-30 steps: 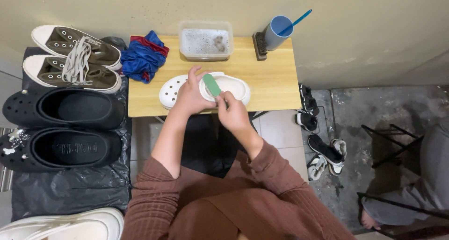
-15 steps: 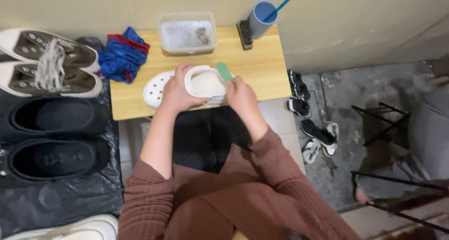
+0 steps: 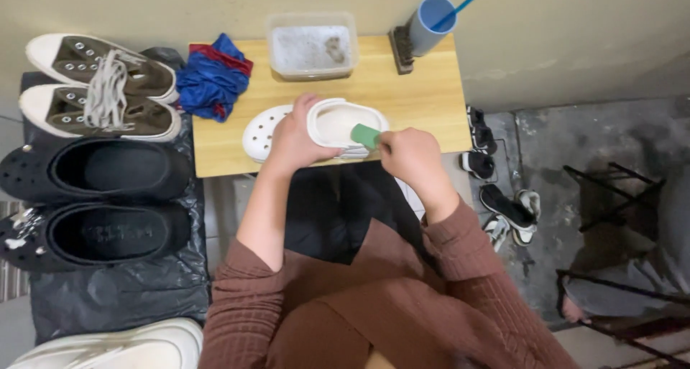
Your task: The person scrubs a white clog-style shoe with a green brush, repeatedly dipping the brush into a container of soapy water. They clean the sole, sides, and interior of the shoe while seated at a small wooden table.
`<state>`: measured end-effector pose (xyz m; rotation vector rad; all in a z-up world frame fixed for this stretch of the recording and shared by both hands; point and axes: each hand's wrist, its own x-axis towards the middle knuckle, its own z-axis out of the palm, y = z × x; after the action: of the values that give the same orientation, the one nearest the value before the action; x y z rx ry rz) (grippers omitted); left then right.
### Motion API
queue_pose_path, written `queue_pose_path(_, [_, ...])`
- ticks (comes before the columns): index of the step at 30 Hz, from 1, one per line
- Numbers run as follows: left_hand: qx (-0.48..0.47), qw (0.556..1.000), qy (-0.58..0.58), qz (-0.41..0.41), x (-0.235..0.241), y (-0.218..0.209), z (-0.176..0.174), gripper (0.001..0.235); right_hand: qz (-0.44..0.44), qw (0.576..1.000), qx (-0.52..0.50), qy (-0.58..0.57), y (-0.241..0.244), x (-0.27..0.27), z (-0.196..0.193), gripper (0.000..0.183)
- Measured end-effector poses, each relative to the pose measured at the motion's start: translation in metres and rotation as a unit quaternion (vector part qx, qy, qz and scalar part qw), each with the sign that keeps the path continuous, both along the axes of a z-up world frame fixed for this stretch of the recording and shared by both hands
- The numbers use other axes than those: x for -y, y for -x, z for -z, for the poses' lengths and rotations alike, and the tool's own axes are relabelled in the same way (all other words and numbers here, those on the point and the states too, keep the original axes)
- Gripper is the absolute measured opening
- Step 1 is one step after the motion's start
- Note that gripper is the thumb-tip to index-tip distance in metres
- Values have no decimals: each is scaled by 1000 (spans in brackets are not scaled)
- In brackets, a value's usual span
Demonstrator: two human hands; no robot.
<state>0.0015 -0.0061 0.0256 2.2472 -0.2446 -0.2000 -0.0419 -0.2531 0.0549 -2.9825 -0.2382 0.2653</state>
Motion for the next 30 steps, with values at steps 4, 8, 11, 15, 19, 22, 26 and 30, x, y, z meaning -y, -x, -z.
queue_pose_path(4, [5,1000,-4,15,-4,-7,10,118,-96,994,17,54,-52,-31,25,24])
queue_pose_path(8, [-13,999,-27,16,-4,-3,16,112,-136,990,15,-37,-80,-55,56,26])
queue_pose_path(11, [-17,999,-17,22,-5,-3,-1,107,-146,988,20,-36,-92,-42,53,23])
queue_pose_path(15, [-28,999,-10,19,-1,-3,-15,103,-160,986,32,22,-110,16,50,16])
queue_pose_path(19, [-26,999,-33,22,0,-4,-15,102,-193,979,70,2,-110,5,48,15])
queue_pose_path(22, [-47,998,-50,14,3,2,-5,104,-287,933,212,-36,-96,-26,67,9])
queue_pose_path(26, [-42,997,-62,11,-1,-6,-14,104,-330,858,386,-79,-108,-14,87,16])
queue_pose_path(30, [-36,997,-63,20,-1,-4,-4,99,-310,844,437,-12,-103,33,78,25])
